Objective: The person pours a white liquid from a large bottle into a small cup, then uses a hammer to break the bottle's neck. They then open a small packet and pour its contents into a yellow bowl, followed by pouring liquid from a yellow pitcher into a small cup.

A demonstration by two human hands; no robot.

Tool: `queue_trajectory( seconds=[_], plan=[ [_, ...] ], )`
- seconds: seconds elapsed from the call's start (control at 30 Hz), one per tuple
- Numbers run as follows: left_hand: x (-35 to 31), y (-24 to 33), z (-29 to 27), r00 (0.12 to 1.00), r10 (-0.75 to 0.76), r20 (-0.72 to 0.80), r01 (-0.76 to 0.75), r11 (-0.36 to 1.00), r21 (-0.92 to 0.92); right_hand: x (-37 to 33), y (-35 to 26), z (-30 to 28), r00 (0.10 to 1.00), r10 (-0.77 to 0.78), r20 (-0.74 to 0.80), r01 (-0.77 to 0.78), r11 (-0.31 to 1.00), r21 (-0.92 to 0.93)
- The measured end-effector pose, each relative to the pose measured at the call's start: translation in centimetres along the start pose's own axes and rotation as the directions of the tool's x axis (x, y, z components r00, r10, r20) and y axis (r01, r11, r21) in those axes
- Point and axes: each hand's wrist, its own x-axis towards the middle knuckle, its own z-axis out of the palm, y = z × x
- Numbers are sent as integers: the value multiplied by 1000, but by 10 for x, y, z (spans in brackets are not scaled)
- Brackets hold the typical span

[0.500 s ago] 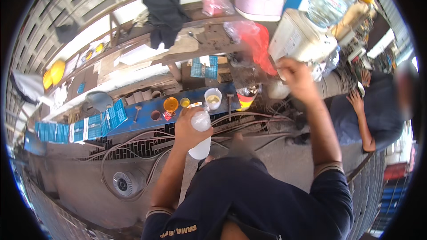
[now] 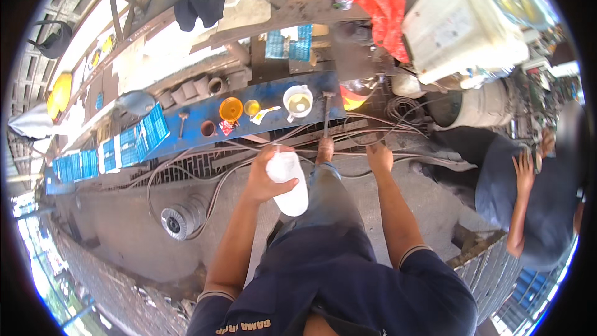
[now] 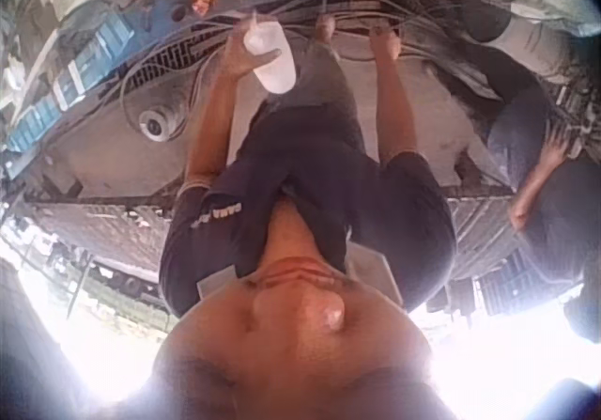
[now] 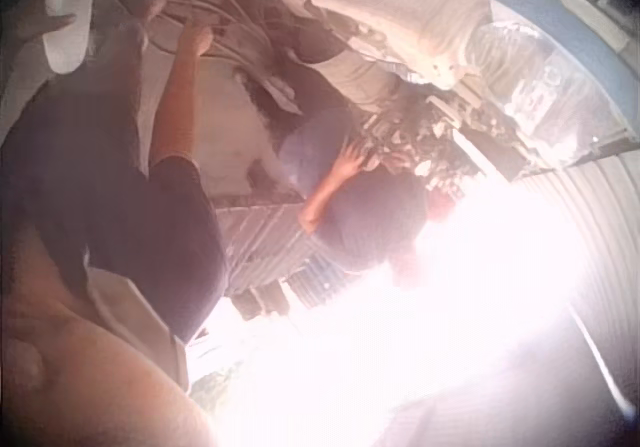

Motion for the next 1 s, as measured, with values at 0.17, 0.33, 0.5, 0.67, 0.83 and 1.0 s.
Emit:
queue_trajectory(
  seconds=[0.17, 0.33, 0.5, 0.67, 0.83, 1.0],
  plan=[
    [61, -100, 39, 937, -310, 159, 341, 910, -237, 25, -2, 42, 924, -126, 362, 2, 946, 325],
    [109, -190, 74, 785, -588, 193, 593, 627, -506, 3, -78, 44, 413, -370, 832, -748, 383, 542],
    [129, -262, 96, 594, -744, 307, 683, 264, -681, 6, -125, 40, 594, -367, 715, -309, 717, 625],
    [138, -294, 108, 400, -819, 412, 733, 16, -680, 26, -135, 25, 580, -267, 769, -228, 854, 468],
    [148, -296, 108, 362, -787, 500, 691, -134, -710, 32, -160, 12, 581, -131, 803, -238, 916, 322],
    [150, -298, 99, 357, -739, 571, 689, -204, -695, 27, -189, 3, 632, -51, 774, -246, 933, 262]
  ],
)
